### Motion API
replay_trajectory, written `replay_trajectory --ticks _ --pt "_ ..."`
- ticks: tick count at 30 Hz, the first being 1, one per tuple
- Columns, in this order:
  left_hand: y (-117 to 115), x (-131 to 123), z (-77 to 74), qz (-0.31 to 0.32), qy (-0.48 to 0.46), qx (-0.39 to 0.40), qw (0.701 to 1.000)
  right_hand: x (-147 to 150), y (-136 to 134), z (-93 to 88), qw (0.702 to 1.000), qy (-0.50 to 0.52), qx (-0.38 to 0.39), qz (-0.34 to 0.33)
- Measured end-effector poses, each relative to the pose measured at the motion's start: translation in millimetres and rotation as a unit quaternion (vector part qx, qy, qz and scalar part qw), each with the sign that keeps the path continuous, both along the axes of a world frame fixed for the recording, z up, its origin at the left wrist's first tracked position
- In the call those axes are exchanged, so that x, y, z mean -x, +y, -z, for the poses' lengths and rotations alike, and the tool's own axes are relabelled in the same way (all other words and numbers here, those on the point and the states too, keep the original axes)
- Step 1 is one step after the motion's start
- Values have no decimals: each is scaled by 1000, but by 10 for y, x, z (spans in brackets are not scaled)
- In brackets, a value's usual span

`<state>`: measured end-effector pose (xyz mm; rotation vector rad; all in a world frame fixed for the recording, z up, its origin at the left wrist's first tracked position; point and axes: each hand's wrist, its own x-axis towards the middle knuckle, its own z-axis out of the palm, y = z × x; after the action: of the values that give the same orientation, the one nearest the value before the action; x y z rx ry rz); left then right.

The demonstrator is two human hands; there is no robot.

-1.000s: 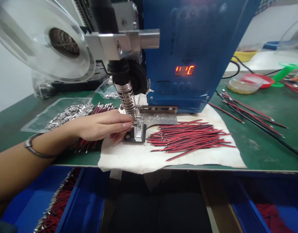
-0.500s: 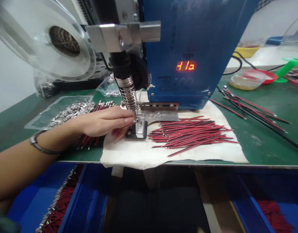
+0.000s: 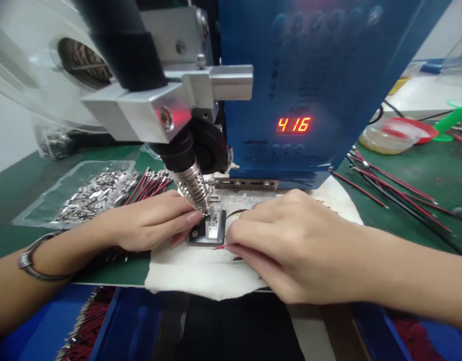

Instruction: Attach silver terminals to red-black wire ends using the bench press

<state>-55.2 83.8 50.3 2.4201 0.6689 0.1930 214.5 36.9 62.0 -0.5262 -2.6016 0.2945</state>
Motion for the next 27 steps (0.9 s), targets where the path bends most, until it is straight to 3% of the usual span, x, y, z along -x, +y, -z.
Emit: replay_trajectory --ticks 3,8,14,21,27 --pt "-3 0 -1 -9 -3 26 1000 22 64 -13 997 -25 67 22" --pt "-12 -19 24 -25 -22 62 998 49 177 9 984 17 158 82" --pt "-46 -57 40 -16 -29 30 999 78 232 -58 976 0 162 142" --pt "-58 -47 62 -8 -38 42 998 74 354 -113 960 -56 260 90" --pt "-50 -42 59 -8 -37 37 999 113 363 98 929 58 358 75"
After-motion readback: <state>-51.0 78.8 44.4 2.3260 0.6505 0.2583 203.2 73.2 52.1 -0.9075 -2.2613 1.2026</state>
